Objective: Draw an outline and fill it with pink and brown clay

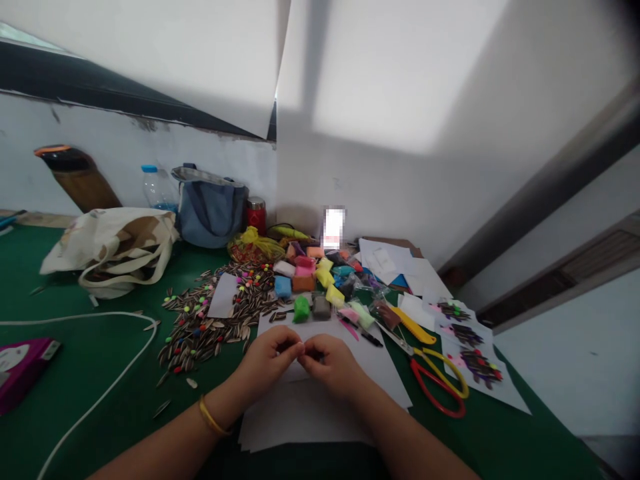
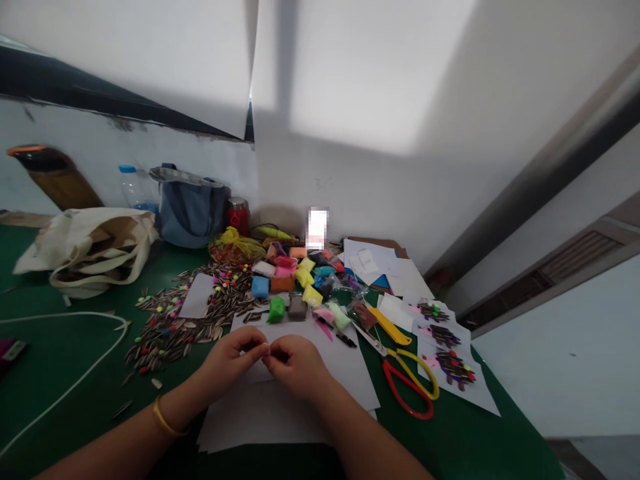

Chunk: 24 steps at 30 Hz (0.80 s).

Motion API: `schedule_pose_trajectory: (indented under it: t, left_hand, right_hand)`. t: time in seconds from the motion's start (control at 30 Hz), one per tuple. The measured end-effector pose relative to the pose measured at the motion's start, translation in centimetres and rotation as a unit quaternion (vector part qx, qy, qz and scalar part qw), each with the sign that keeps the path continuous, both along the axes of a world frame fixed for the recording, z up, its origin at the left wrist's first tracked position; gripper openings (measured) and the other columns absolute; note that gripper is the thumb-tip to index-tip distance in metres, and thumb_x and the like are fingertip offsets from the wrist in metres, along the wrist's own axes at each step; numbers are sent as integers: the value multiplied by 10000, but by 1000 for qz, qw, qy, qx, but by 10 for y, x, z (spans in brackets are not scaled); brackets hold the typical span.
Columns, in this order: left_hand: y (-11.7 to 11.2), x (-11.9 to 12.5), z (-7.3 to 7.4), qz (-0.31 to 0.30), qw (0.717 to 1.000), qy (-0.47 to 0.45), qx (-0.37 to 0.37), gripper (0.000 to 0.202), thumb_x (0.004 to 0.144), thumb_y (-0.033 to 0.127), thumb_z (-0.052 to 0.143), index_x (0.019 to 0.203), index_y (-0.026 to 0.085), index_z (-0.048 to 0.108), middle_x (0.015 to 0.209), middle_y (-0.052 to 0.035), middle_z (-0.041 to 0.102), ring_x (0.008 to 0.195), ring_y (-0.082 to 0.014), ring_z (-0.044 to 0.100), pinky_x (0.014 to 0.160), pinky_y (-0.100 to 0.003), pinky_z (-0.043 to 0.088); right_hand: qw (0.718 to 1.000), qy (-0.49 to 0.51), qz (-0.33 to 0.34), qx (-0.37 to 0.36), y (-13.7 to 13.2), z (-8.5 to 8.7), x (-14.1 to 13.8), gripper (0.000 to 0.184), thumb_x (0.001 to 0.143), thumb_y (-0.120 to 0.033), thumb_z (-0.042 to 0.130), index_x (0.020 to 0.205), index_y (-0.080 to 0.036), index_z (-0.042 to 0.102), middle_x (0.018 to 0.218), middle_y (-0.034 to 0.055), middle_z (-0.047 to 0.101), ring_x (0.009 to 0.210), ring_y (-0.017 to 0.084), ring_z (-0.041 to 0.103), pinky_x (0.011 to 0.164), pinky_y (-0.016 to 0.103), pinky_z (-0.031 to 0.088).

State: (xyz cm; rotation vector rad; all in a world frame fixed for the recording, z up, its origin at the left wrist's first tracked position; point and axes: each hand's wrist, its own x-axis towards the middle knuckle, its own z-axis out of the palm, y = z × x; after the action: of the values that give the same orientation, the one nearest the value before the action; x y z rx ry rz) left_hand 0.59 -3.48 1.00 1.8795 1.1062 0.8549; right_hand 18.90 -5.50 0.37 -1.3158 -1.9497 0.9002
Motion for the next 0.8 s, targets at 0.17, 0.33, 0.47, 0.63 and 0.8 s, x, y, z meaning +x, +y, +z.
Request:
schedule_pose_trajectory:
  t: [0.17,0.33,0.47,0.63,0.8]
  left_hand:
    - [-1,1,-8,24,998,-52,-40,278,821,373,635,1044,208,656,913,-35,685,839,-177,632,761,-299,511]
    - [0,3,-6,22,998,-56,-37,164,814,340,632,877,196,677,833,-20,686,796,-166,634,754,-288,512]
    - [3,2,-6,25,995,-76,-63,195,811,360,632,908,191,650,834,-25,681,787,-168,631,727,-286,512]
    - [4,3,-12,54,986,-122,-100,231,744,350,682,873,196,567,765,11,616,721,-150,602,664,-269,501]
    - [3,4,-15,42,982,-138,-119,247,730,329,700,879,198,553,762,22,580,724,-142,582,660,-259,482]
  right_hand:
    - [1000,-7,-10,4,0,2,1,256,891,-387,572,796,-184,696,742,17,661,679,138,574,609,231,391]
    - [1000,-5,1,5,1,3,1,195,872,-330,592,790,-191,701,751,9,662,690,141,577,626,235,392]
    - [1000,-2,0,7,2,5,5,150,869,-249,576,810,-200,705,763,-1,662,717,140,582,653,234,399]
    - [999,31,-28,-8,4,8,10,148,864,-179,545,869,-197,692,785,0,665,743,140,591,666,233,409]
    - [998,51,0,-42,4,2,6,147,852,-333,636,806,-197,668,762,-7,656,697,134,572,626,229,403]
